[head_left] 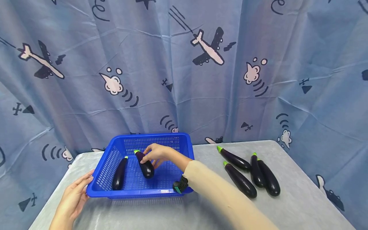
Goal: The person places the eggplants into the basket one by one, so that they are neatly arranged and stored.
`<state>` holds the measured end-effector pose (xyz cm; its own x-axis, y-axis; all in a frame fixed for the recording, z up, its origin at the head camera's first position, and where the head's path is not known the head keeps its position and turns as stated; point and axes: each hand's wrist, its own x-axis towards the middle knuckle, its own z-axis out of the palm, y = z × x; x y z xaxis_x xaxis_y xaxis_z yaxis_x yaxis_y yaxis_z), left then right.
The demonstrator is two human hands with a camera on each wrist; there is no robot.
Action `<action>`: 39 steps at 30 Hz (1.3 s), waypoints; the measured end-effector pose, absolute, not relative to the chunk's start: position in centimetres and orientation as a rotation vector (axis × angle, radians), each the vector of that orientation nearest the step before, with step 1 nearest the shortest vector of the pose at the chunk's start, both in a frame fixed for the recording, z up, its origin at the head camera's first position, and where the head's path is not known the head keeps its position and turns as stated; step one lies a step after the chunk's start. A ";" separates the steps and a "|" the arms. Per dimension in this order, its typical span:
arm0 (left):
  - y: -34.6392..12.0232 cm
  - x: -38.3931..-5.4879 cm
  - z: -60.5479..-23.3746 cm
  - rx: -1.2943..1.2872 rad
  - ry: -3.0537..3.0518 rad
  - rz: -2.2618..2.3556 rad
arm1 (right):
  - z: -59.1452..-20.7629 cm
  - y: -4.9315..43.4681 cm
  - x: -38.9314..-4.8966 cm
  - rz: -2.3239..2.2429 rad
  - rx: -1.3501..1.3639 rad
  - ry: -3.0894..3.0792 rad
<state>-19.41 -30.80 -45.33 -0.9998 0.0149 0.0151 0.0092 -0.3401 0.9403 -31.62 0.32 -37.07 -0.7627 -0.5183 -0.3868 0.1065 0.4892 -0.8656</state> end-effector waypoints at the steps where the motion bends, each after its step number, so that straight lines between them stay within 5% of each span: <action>1: -30.8 -19.4 -45.3 0.032 1.805 2.568 | -37.1 0.1 -31.7 -1.281 -0.338 2.106; 39: -30.8 -19.5 -45.4 0.013 1.847 2.550 | -39.6 -3.1 -34.5 -1.164 -0.381 2.048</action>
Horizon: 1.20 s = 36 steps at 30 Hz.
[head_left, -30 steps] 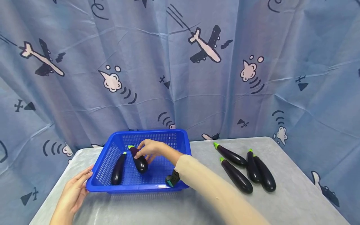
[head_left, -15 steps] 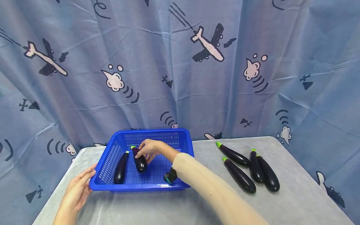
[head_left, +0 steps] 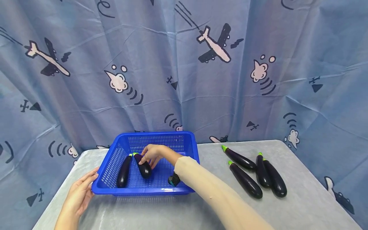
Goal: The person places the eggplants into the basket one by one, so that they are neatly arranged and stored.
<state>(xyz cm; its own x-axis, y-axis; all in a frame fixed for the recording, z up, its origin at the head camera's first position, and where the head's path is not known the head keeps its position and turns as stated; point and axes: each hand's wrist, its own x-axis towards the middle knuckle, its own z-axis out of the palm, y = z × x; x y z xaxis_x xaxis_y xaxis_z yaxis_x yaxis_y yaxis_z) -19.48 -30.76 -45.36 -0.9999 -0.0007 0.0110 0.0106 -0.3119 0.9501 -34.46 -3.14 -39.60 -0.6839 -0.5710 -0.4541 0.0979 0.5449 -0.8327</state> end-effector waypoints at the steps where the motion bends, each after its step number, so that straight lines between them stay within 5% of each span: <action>1: -30.7 -19.5 -45.3 -0.017 -1.838 -2.538 | -39.7 -3.2 -34.4 -1.161 -0.378 2.041; 36: -30.5 -19.6 -45.2 0.026 -1.837 -2.522 | -41.5 -5.5 -33.3 -1.330 -0.334 1.924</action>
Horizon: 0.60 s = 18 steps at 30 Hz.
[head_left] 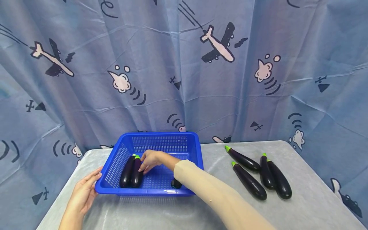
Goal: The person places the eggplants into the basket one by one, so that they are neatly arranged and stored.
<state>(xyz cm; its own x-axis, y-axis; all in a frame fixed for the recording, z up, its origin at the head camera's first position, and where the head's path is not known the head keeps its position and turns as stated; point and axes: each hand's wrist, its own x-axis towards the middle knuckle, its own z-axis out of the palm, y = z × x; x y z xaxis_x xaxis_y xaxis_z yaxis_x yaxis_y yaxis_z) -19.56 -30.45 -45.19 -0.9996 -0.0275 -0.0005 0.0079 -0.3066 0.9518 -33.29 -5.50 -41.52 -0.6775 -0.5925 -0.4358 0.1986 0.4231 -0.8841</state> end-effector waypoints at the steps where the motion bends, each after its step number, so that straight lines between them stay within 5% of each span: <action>1: -30.5 -19.6 -45.2 0.027 -1.837 -2.521 | -41.5 -5.5 -33.3 -1.325 -0.333 1.920; 18: -30.5 -19.6 -45.1 0.042 -1.866 -2.501 | -40.8 -4.9 -33.6 -1.263 -0.359 1.946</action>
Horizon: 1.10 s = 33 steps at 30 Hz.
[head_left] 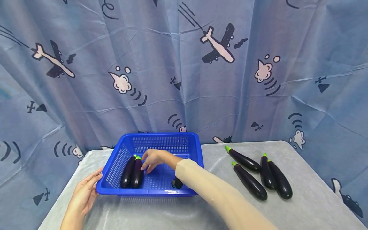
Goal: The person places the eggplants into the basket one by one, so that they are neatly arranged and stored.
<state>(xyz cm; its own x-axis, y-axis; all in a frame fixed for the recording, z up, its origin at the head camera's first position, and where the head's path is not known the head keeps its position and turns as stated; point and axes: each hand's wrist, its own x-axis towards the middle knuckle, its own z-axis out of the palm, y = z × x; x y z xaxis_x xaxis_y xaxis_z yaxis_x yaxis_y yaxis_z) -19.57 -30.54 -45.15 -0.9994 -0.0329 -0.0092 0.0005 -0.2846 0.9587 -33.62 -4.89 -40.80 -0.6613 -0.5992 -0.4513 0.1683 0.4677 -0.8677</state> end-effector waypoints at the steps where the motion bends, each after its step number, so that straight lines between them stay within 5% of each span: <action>1: -30.5 -19.6 -45.2 0.042 -1.866 -2.501 | -40.7 -4.8 -33.6 -1.266 -0.361 1.947; 33: -30.5 -19.5 -45.4 -0.003 -1.843 -2.520 | -37.9 0.8 -32.7 -1.275 -0.456 1.972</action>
